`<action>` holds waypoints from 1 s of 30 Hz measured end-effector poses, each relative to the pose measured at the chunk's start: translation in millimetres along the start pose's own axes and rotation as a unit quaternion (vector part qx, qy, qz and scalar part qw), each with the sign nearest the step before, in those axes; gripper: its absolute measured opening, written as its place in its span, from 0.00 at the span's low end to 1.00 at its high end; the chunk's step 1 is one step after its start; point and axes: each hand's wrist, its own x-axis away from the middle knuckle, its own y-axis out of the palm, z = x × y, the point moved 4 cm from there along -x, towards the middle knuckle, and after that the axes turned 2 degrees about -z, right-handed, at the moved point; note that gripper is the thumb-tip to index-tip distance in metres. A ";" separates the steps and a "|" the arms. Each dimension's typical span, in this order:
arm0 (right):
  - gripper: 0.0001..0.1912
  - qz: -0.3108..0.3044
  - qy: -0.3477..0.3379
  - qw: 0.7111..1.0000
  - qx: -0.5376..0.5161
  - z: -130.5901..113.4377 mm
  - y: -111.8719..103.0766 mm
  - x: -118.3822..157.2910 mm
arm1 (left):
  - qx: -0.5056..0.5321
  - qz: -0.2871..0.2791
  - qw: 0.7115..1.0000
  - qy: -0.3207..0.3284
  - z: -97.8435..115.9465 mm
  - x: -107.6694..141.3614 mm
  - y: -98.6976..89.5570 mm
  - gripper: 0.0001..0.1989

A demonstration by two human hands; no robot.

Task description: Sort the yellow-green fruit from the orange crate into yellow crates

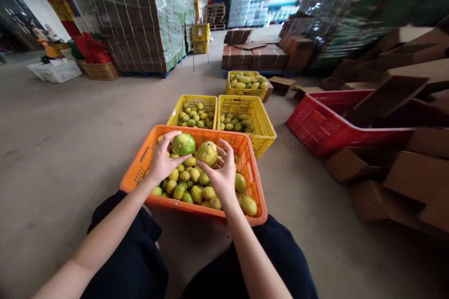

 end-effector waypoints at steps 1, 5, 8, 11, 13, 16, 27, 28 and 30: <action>0.45 0.004 -0.030 0.999 0.031 -0.6 -1.0 0.4 | 0.000 -0.001 1.000 0.008 0.9 0.4 2.1 0.29; 0.33 0.015 -0.130 0.985 0.116 -7.9 -4.9 2.9 | 0.003 -0.010 1.000 0.004 1.8 1.7 11.0 0.28; 0.27 0.032 -0.175 0.971 0.162 -14.1 -9.1 5.3 | 0.001 -0.019 1.000 0.018 5.5 0.7 16.4 0.29; 0.26 0.045 -0.212 0.956 0.200 -18.1 -12.1 7.1 | 0.001 -0.022 0.999 0.036 9.2 -1.1 20.3 0.30; 0.26 0.051 -0.228 0.948 0.214 -18.9 -13.2 7.5 | 0.006 -0.021 0.999 0.037 9.4 -2.1 22.4 0.29; 0.26 0.058 -0.236 0.945 0.217 -18.3 -14.7 7.2 | 0.022 -0.023 0.999 0.040 8.6 -3.4 24.4 0.29; 0.26 0.058 -0.230 0.948 0.214 -19.6 -17.4 9.5 | 0.147 -0.023 0.989 -0.001 4.1 -3.7 26.4 0.34; 0.26 0.059 -0.231 0.947 0.217 -20.1 -16.9 9.5 | 0.161 -0.022 0.987 -0.015 1.8 -3.3 27.5 0.33; 0.26 0.060 -0.234 0.944 0.223 -21.3 -15.5 9.3 | 0.178 -0.026 0.983 -0.043 -2.2 -2.4 29.4 0.33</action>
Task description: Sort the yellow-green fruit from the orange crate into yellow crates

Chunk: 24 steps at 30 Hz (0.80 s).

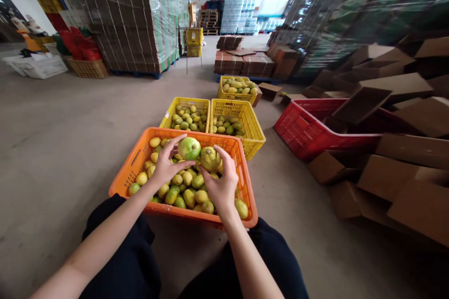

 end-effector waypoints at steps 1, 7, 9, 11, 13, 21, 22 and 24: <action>0.26 0.000 -0.002 1.000 0.003 -0.7 0.7 -0.4 | 0.006 -0.001 1.000 -0.012 -1.5 0.3 0.0 0.34; 0.25 -0.011 -0.041 0.998 0.045 -5.7 6.3 -2.7 | 0.020 -0.008 0.999 -0.040 2.2 1.3 -3.4 0.33; 0.25 -0.008 -0.061 0.996 0.068 -7.4 7.4 -3.4 | -0.024 -0.004 1.000 -0.020 6.4 0.3 -6.7 0.32; 0.24 -0.006 -0.079 0.993 0.084 -8.7 8.4 -4.2 | -0.083 -0.003 0.996 0.012 10.6 -1.0 -10.2 0.31; 0.24 -0.010 -0.098 0.990 0.097 -9.9 9.5 -4.7 | -0.130 -0.005 0.990 0.047 13.8 -2.0 -13.0 0.31; 0.26 -0.017 -0.141 0.981 0.130 -9.7 11.7 -3.8 | -0.175 -0.031 0.978 0.112 13.3 -1.6 -13.9 0.27; 0.27 -0.016 -0.144 0.981 0.133 -9.4 11.7 -3.7 | -0.176 -0.035 0.977 0.116 13.1 -1.5 -13.8 0.27; 0.27 -0.017 -0.142 0.980 0.138 -8.8 11.8 -3.9 | -0.175 -0.041 0.977 0.119 12.7 -1.6 -14.0 0.27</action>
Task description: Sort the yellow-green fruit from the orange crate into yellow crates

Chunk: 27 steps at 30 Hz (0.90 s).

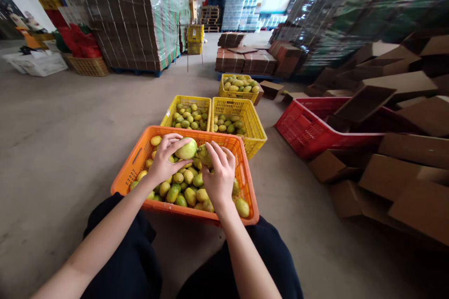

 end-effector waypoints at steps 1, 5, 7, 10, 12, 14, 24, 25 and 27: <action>0.27 -0.002 0.004 1.000 0.001 0.3 0.0 -0.2 | 0.002 -0.003 1.000 -0.002 -0.3 0.0 -0.2 0.27; 0.25 0.000 0.028 0.999 -0.020 0.8 -1.3 -1.4 | 0.019 -0.004 0.999 -0.037 -1.6 -1.5 -2.0 0.27; 0.23 0.000 0.057 0.997 -0.053 2.1 -1.5 -2.1 | 0.052 0.008 0.996 -0.073 -3.2 -3.1 -3.0 0.28; 0.27 -0.003 0.164 0.974 -0.157 9.2 0.6 -2.4 | 0.172 0.009 0.968 -0.183 -10.2 -4.0 0.9 0.30; 0.30 -0.005 0.247 0.932 -0.266 14.1 4.1 -1.7 | 0.292 0.004 0.916 -0.277 -15.8 -2.0 8.0 0.31; 0.30 -0.010 0.303 0.879 -0.369 16.1 7.5 -1.7 | 0.407 0.011 0.842 -0.354 -19.2 1.0 15.8 0.31; 0.26 -0.054 0.378 0.793 -0.476 20.8 10.2 -3.7 | 0.597 0.027 0.599 -0.533 -24.1 5.7 28.6 0.15; 0.26 -0.059 0.379 0.788 -0.481 21.3 11.4 -3.7 | 0.597 0.031 0.594 -0.538 -25.0 6.4 28.8 0.14; 0.26 -0.063 0.384 0.775 -0.498 22.5 14.1 -3.3 | 0.595 0.043 0.589 -0.546 -27.1 8.3 29.7 0.14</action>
